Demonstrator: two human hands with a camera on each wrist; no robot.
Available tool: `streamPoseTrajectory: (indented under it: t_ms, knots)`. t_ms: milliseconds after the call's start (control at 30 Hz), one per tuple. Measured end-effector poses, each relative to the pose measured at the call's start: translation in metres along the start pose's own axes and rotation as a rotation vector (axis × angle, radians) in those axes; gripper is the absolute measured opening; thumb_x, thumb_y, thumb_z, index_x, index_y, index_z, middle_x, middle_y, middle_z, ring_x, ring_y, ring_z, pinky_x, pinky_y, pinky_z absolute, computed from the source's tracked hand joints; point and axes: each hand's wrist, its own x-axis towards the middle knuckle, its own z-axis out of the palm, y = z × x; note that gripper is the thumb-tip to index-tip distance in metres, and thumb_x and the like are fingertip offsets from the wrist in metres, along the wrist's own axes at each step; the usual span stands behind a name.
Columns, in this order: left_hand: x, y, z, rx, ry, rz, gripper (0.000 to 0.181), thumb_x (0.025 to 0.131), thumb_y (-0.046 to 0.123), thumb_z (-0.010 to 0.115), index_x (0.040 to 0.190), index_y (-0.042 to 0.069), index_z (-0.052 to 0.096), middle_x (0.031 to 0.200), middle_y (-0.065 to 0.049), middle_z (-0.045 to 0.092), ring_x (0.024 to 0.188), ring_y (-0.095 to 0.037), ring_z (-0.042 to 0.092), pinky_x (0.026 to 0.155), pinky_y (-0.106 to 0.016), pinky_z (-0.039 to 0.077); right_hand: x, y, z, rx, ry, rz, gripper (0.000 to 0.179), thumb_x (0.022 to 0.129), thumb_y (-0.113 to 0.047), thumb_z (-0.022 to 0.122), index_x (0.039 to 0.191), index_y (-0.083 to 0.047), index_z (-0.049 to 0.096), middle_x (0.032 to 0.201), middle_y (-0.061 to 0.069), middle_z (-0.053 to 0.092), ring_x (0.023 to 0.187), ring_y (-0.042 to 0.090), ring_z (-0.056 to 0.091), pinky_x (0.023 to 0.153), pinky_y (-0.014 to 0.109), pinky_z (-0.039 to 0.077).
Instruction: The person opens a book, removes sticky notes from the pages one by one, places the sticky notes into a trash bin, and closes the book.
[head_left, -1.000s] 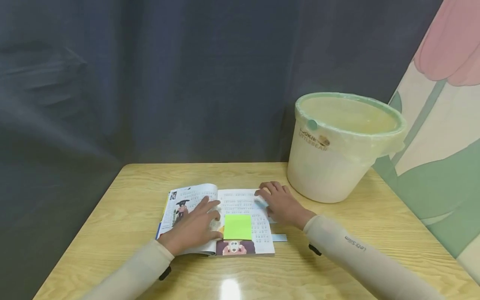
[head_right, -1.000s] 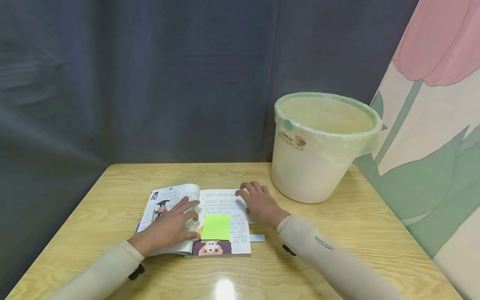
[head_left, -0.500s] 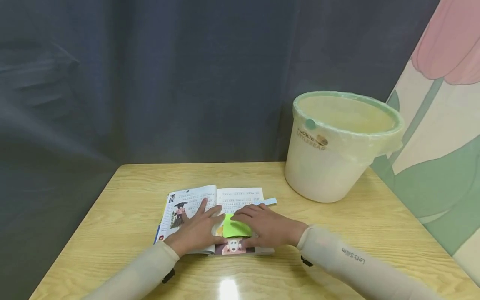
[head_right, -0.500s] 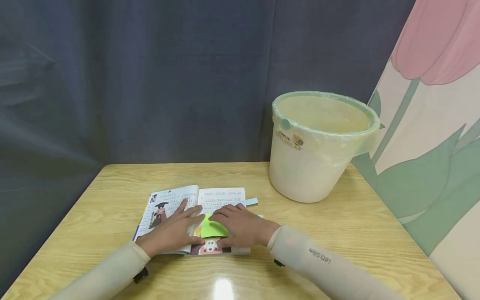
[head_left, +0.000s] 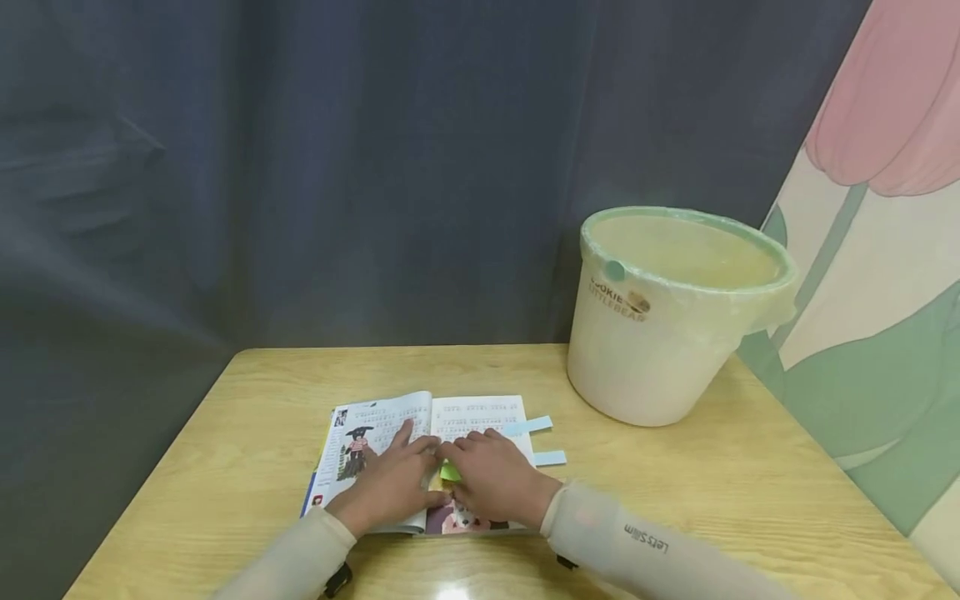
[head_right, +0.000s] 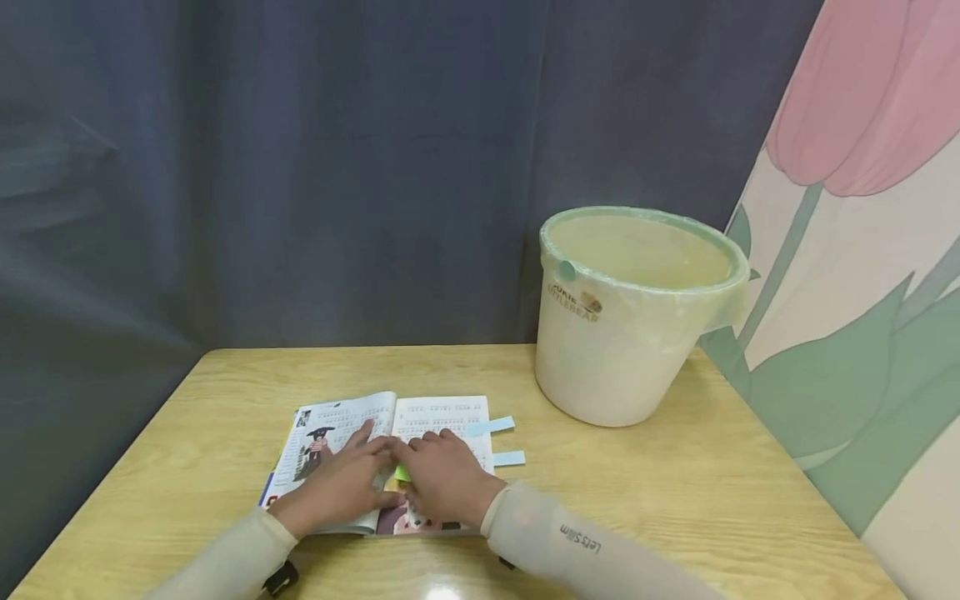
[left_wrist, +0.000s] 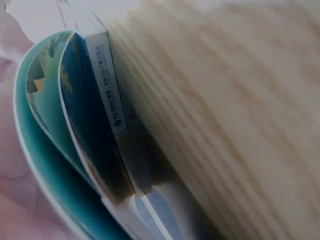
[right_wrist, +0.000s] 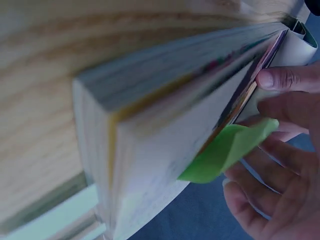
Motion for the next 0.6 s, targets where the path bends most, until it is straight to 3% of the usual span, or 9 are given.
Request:
streamPoseTrajectory:
  t_ms: [133,267,467,600]
  knots:
    - [-0.0012,-0.0003,0.0016,-0.019,0.013,-0.003,0.07,0.078,0.051,0.078,0.137,0.016,0.062,0.148,-0.001,0.053,0.15,-0.044,0.025,0.09,-0.092,0.018,0.0012,-0.0014,0.0022,-0.02,0.156,0.002,0.02,0.091,-0.023,0.064,0.11,-0.017,0.068,0.089,-0.005,0.075,0.081,0.012,0.071,0.077,0.032,0.058]
    - [0.0013,0.0007,-0.0004,-0.031,0.002,-0.005,0.075,0.079,0.051,0.078,0.141,0.014,0.058,0.15,-0.001,0.051,0.151,-0.044,0.023,0.091,-0.092,0.017,0.0051,0.0015,0.0013,-0.013,0.28,0.004,0.004,0.087,-0.016,0.066,0.091,-0.016,0.068,0.07,-0.006,0.07,0.06,0.006,0.063,0.06,0.026,0.055]
    - [0.0017,0.0028,-0.0003,0.009,-0.009,0.004,0.074,0.079,0.053,0.077,0.139,0.013,0.059,0.148,0.0,0.052,0.15,-0.044,0.024,0.089,-0.092,0.022,0.0083,0.0044,0.0013,0.036,0.306,0.035,0.01,0.087,-0.015,0.066,0.078,-0.017,0.062,0.057,-0.009,0.055,0.049,0.002,0.043,0.046,0.022,0.044]
    - [0.0011,0.0041,-0.0021,0.023,-0.009,-0.004,0.071,0.078,0.053,0.078,0.133,0.009,0.064,0.145,0.0,0.055,0.15,-0.043,0.026,0.089,-0.091,0.023,0.0087,0.0067,-0.0003,0.059,0.279,0.079,0.014,0.089,-0.019,0.065,0.076,-0.017,0.059,0.055,-0.01,0.05,0.048,0.003,0.041,0.044,0.022,0.041]
